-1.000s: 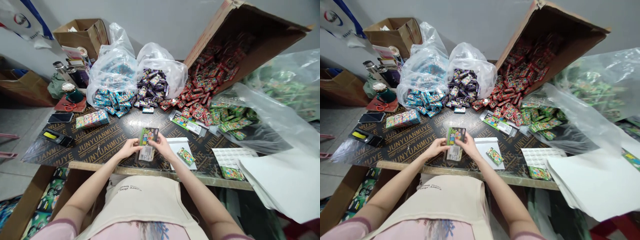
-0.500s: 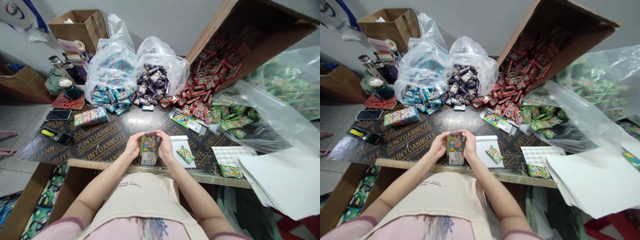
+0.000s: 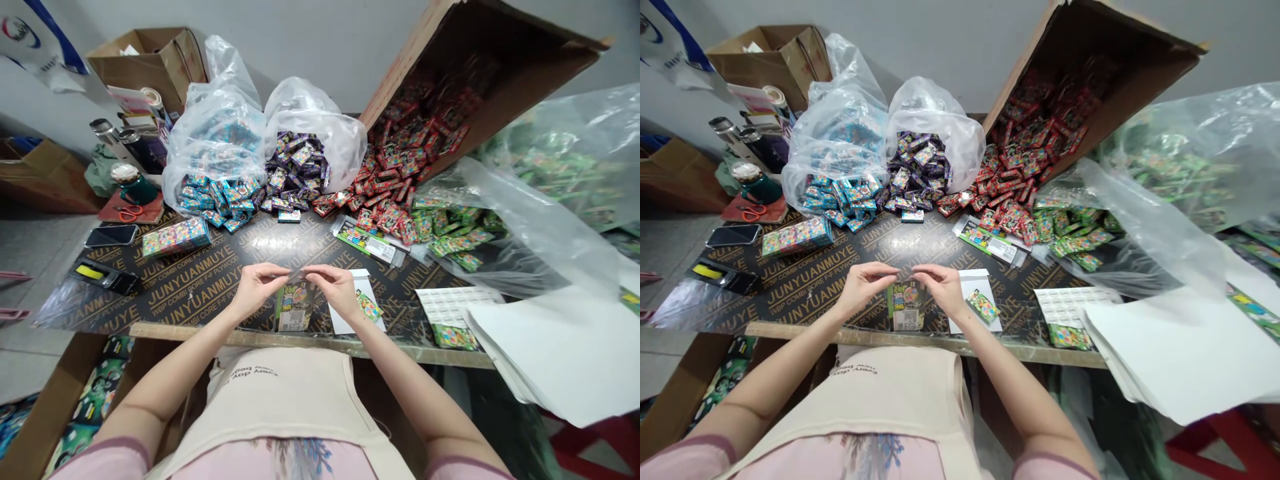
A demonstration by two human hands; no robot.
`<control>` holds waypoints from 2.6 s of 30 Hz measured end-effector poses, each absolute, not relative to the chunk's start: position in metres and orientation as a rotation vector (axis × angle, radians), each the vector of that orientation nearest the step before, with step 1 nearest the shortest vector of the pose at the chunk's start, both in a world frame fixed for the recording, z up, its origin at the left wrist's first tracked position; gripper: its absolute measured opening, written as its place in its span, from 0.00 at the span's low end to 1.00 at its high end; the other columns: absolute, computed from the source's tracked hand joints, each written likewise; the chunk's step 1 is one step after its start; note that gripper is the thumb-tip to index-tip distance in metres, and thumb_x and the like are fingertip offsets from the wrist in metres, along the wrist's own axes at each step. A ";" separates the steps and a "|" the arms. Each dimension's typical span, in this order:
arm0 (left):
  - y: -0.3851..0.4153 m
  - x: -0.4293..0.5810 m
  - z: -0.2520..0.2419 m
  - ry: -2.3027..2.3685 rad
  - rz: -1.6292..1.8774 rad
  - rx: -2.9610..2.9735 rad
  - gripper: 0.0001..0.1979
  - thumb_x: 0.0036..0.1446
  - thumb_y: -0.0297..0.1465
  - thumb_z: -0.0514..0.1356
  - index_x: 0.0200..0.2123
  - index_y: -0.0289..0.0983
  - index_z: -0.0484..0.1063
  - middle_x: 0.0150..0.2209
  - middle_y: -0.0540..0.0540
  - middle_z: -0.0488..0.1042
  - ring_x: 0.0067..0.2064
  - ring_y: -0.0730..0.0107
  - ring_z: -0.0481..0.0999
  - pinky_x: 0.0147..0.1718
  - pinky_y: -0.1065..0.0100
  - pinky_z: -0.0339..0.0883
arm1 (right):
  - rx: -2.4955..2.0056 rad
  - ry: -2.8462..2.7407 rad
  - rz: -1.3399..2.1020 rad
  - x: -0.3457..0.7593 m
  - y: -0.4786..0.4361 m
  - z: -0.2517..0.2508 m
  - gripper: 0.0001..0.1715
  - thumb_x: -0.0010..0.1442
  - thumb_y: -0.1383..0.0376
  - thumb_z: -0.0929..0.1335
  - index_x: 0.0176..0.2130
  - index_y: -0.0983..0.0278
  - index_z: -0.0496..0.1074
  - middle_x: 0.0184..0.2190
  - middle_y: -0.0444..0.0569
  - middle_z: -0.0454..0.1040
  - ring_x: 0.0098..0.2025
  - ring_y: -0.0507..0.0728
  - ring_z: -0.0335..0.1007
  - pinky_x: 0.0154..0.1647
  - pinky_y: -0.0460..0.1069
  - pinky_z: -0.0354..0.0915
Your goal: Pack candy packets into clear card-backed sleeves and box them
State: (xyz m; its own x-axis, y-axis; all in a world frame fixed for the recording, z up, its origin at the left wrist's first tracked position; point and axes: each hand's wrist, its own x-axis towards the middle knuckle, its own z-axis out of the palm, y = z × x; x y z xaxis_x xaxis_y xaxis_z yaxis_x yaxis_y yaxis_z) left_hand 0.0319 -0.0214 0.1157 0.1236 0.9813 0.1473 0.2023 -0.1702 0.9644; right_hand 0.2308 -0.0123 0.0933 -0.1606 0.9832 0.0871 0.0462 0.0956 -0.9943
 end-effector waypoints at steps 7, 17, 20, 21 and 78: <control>-0.028 0.020 0.116 1.004 1.181 2.210 0.08 0.54 0.29 0.62 0.38 0.36 0.79 0.37 0.41 0.81 0.37 0.66 0.80 0.38 0.66 0.74 | -0.906 -1.598 1.168 0.242 -0.015 0.090 0.11 0.56 0.60 0.71 0.40 0.56 0.80 0.40 0.47 0.80 0.42 0.57 0.77 0.44 0.52 0.71; -0.011 0.023 0.137 1.306 0.776 1.550 0.08 0.43 0.31 0.69 0.27 0.32 0.80 0.27 0.43 0.80 0.27 0.66 0.78 0.28 0.69 0.72 | -1.060 -1.496 1.410 0.237 -0.009 0.112 0.13 0.50 0.57 0.74 0.32 0.64 0.80 0.23 0.47 0.78 0.23 0.52 0.71 0.27 0.47 0.68; -0.008 0.028 0.139 1.359 0.762 1.509 0.05 0.42 0.28 0.69 0.25 0.32 0.79 0.24 0.45 0.79 0.25 0.69 0.76 0.28 0.70 0.69 | -1.051 -1.415 1.479 0.238 -0.006 0.112 0.14 0.48 0.56 0.75 0.30 0.65 0.79 0.23 0.47 0.77 0.22 0.51 0.69 0.26 0.47 0.66; -0.008 0.029 0.139 1.364 0.771 1.513 0.04 0.43 0.28 0.68 0.24 0.32 0.79 0.24 0.45 0.79 0.25 0.69 0.76 0.28 0.70 0.69 | -1.060 -1.406 1.480 0.238 -0.006 0.111 0.14 0.48 0.56 0.75 0.29 0.65 0.79 0.23 0.47 0.77 0.22 0.51 0.69 0.26 0.47 0.66; 0.026 -0.006 0.051 1.683 0.866 1.572 0.15 0.47 0.42 0.66 0.29 0.35 0.76 0.31 0.45 0.76 0.39 0.60 0.74 0.41 0.60 0.67 | -1.035 -2.033 1.153 0.169 0.093 0.047 0.23 0.62 0.51 0.62 0.38 0.65 0.76 0.32 0.49 0.76 0.31 0.54 0.70 0.35 0.49 0.65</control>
State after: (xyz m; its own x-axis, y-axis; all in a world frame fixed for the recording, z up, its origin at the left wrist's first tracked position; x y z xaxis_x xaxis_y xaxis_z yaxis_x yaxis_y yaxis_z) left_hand -0.0056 0.0263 0.0511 -0.0514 0.9982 -0.0308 0.5551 0.0542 0.8300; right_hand 0.1687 0.0935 0.0467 -0.5327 0.8398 0.1050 0.3411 0.3266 -0.8815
